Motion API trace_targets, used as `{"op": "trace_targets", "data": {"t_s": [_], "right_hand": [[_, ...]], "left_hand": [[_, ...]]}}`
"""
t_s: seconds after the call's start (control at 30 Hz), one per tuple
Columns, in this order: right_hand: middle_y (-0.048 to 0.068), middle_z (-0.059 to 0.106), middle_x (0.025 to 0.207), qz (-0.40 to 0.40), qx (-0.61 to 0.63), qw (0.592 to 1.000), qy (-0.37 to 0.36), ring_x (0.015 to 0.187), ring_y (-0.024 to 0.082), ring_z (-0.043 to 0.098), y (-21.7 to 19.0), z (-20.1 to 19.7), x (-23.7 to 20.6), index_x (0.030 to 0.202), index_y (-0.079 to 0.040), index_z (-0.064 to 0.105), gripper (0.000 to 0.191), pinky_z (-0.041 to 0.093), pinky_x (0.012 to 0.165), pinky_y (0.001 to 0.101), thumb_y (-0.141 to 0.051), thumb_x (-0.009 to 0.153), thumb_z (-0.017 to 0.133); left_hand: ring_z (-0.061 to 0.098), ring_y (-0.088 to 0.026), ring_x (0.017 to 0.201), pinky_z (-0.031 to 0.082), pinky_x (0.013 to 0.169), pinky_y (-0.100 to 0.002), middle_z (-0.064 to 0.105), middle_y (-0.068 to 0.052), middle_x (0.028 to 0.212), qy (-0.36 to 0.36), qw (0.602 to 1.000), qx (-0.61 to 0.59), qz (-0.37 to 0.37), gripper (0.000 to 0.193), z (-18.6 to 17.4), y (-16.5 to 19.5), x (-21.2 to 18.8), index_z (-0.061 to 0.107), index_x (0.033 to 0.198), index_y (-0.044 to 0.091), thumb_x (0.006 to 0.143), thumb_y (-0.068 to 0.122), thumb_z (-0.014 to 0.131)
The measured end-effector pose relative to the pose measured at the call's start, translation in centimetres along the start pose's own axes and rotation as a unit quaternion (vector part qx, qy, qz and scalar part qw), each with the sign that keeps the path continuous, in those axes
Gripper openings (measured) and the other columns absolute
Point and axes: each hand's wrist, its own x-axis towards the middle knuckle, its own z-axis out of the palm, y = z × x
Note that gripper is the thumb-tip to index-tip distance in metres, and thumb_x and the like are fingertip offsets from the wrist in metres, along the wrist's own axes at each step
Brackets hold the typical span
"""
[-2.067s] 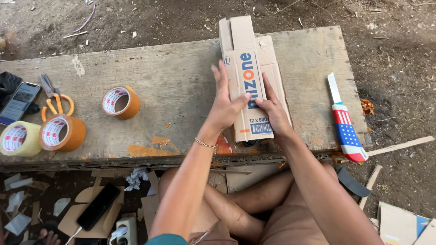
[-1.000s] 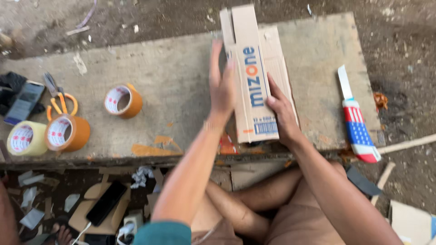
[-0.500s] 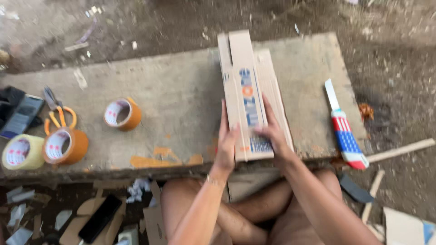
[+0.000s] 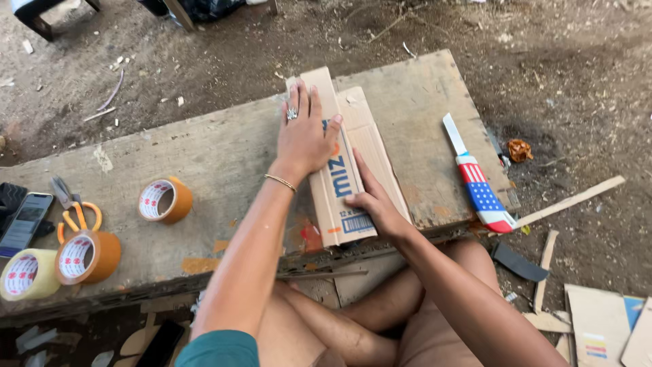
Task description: The person assembles a cardboard box by folding its flaps and securing them with a utility knife and packing tape. They repeatedly cut and fold the cardboard, then apply tape to seal the box.
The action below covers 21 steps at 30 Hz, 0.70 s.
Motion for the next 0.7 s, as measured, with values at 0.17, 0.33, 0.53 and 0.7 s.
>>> {"op": "trace_targets", "data": {"t_s": [0.17, 0.33, 0.53, 0.7], "right_hand": [[0.018, 0.027, 0.168, -0.022, 0.015, 1.000, 0.000, 0.148, 0.026, 0.036, 1.7, -1.2, 0.1, 0.166, -0.009, 0.011, 0.099, 0.029, 0.119, 0.0319, -0.015, 0.081, 0.061], [0.019, 0.037, 0.168, -0.072, -0.124, 0.984, 0.102, 0.155, 0.027, 0.036, 0.3, -2.1, -1.8, 0.158, -0.006, 0.038, 0.067, 0.026, 0.127, 0.0347, -0.029, 0.100, 0.060], [0.023, 0.059, 0.125, -0.050, -0.682, 0.646, 0.339, 0.117, 0.043, 0.053, -6.3, -11.1, -10.2, 0.131, -0.005, 0.064, 0.067, 0.042, 0.099, 0.0531, -0.048, 0.081, 0.076], [0.024, 0.058, 0.125, 0.114, -0.629, 0.739, 0.212, 0.111, 0.046, 0.053, -7.9, -14.0, -11.6, 0.143, -0.012, 0.058, 0.066, 0.045, 0.096, 0.0516, -0.031, 0.082, 0.072]], "left_hand": [[0.015, -0.041, 0.155, 0.013, 0.126, -0.050, 0.012, -0.028, 0.168, -0.004, 0.997, 0.023, 0.076, 0.072, -1.1, 1.8, -0.3, 0.023, 0.159, -0.007, 0.107, 0.043, 0.037], [0.022, -0.037, 0.155, 0.016, 0.128, -0.049, 0.023, -0.019, 0.169, -0.026, 0.997, 0.019, 0.076, 0.060, -0.9, 3.1, 0.1, 0.033, 0.160, 0.006, 0.108, 0.035, 0.036], [0.023, -0.034, 0.154, 0.015, 0.125, -0.049, 0.028, -0.018, 0.166, 0.000, 0.997, -0.010, 0.083, 0.063, 0.1, 2.7, 0.7, 0.031, 0.158, 0.000, 0.105, 0.034, 0.040], [0.020, -0.032, 0.156, 0.012, 0.126, -0.049, 0.024, -0.014, 0.169, -0.045, 0.998, 0.003, 0.050, 0.068, 0.4, 3.2, 1.5, 0.029, 0.159, 0.002, 0.101, 0.034, 0.044]]}}
